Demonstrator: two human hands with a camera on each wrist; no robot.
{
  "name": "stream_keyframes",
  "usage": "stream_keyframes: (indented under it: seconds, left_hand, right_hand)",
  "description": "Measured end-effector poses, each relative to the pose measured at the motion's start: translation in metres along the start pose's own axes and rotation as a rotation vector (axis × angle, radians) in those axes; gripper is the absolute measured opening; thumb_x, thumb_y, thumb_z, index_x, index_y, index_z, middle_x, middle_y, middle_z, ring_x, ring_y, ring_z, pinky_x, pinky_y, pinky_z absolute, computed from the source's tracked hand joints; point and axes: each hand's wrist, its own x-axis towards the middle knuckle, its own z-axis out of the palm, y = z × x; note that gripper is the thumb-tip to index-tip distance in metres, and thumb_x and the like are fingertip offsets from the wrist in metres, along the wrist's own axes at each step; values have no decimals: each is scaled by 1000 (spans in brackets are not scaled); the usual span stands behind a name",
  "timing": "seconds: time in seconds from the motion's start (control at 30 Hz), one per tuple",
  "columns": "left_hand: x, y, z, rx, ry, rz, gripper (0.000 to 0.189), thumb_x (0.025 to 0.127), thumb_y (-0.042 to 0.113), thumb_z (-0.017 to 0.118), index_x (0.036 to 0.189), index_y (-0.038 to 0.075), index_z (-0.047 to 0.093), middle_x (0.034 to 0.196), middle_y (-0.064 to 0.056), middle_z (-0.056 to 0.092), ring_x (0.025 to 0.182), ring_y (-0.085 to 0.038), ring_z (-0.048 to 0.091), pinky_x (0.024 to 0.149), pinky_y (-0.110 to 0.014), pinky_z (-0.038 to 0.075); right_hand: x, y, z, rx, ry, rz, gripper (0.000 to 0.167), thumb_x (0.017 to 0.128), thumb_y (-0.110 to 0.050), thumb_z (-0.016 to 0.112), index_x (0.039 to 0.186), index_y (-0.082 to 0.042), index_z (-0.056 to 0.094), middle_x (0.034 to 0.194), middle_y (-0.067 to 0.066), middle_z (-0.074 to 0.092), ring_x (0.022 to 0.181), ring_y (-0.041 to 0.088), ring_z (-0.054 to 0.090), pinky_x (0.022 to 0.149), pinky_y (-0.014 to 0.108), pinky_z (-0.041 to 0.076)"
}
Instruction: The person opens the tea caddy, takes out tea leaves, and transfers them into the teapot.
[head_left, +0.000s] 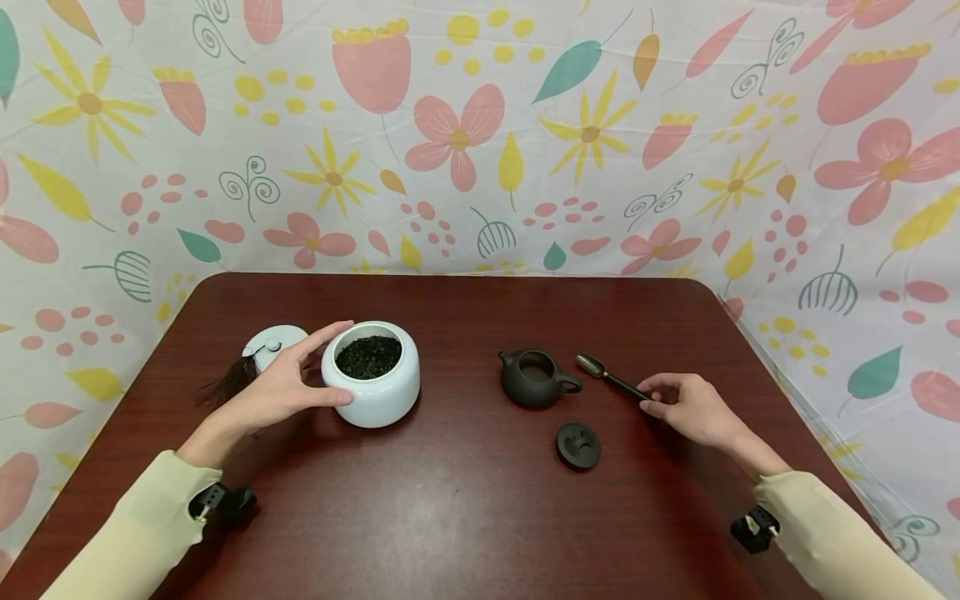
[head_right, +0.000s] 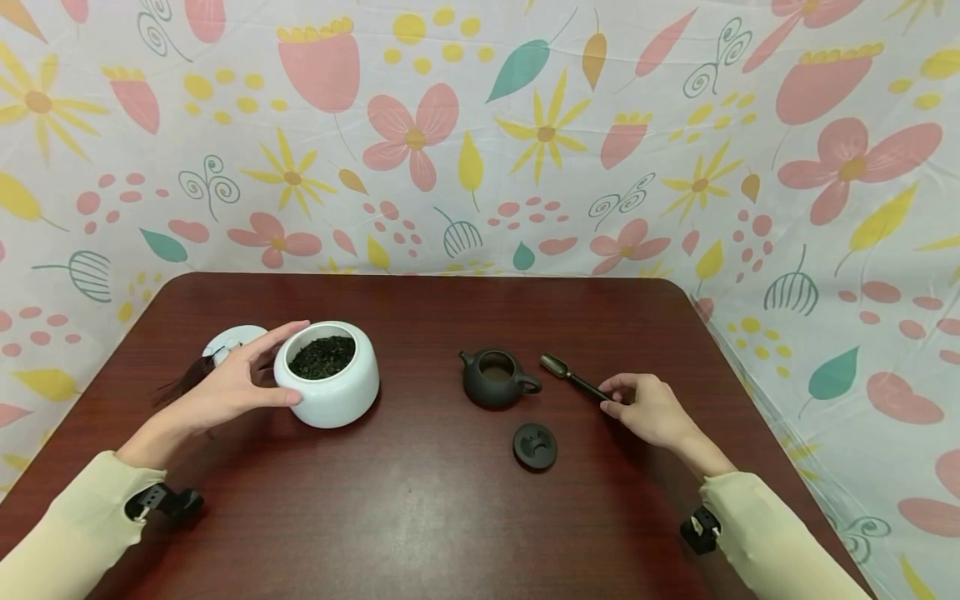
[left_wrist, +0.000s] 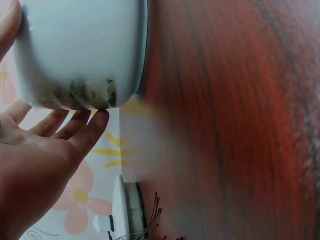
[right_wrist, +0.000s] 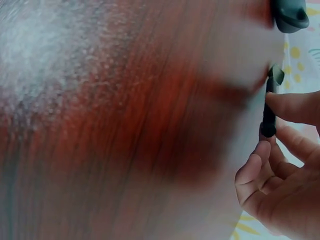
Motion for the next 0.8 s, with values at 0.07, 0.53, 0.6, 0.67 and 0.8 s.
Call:
stream_keyframes:
  seconds: [0.07,0.53,0.6,0.67,0.8]
  left_hand:
    - [-1,1,0,1,2,-4,94,86,7,88,165,19,38,161,-10,45,140,-31,48,100,-21,45]
    - [-2,3,0,13,5,-4,94,86,7,88,165,18,37,162,-10,43,139,-31,48,99,-20,46]
    - [-2,3,0,11,5,-8,94,86,8,88,165,18,38,161,-10,44,138,-31,49,99,-21,46]
    - [-1,3,0,8,4,-11,94,86,8,88,165,18,38,160,-11,45,137,-31,50,98,-22,48]
    - [0,3,0,6,2,-10,93,86,8,88,165,19,38,158,-12,48,135,-30,52,97,-23,49]
  right_hand:
    - [0,-1,-1,-4,10,-2,21,99,-10,74,117,0,73,91,4,62,72,18,54,59,29,42]
    - [2,-3,-7,56,9,-1,22,101,-5,71,121,4,70,103,14,71,68,23,66,59,31,54]
    - [2,-4,-8,55,13,-4,23,101,-5,71,121,4,70,103,14,73,70,23,67,60,31,54]
    - [2,-5,-10,57,17,-7,23,100,-5,71,121,4,70,102,14,74,71,23,68,60,31,55]
    - [3,-7,-13,68,30,-1,22,100,-4,71,121,4,70,98,13,74,74,25,70,62,30,56]
